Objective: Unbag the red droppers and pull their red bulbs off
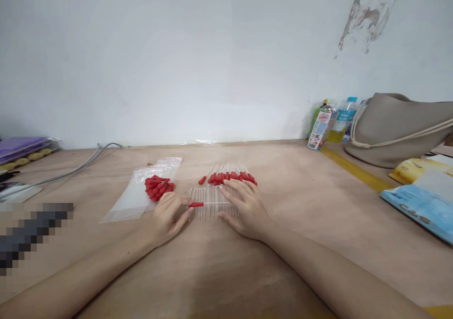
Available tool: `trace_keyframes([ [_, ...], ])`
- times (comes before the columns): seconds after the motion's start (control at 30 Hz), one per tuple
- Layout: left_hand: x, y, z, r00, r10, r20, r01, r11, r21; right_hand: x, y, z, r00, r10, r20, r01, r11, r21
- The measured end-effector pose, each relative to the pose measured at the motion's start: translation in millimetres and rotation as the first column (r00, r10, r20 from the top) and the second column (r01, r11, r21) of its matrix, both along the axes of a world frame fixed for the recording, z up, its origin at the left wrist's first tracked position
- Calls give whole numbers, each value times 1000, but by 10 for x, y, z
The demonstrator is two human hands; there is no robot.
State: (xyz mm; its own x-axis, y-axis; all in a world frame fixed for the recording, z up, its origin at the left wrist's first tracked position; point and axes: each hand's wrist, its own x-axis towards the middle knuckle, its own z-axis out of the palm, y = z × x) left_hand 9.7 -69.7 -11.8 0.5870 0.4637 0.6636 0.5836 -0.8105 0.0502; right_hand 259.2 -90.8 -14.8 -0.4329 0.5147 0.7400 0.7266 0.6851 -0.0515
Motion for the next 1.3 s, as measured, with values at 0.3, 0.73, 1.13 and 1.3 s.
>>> trace_keyframes([
  [0.3, 71, 3, 38, 997, -64, 32, 64, 998, 25, -152, 42, -34, 999, 35, 37, -36, 999, 13],
  [0.73, 190, 2, 55, 994, -87, -63, 89, 995, 42, -228, 67, -73, 991, 137, 13, -137, 991, -7],
  [1.13, 175, -68, 136, 975, -85, -206, 78, 996, -44, -242, 23, -92, 949, 315, -17, -315, 949, 10],
  [1.3, 154, -66, 143, 972, -103, -212, 92, 994, -59, -218, 20, -121, 952, 306, 4, -306, 948, 91],
])
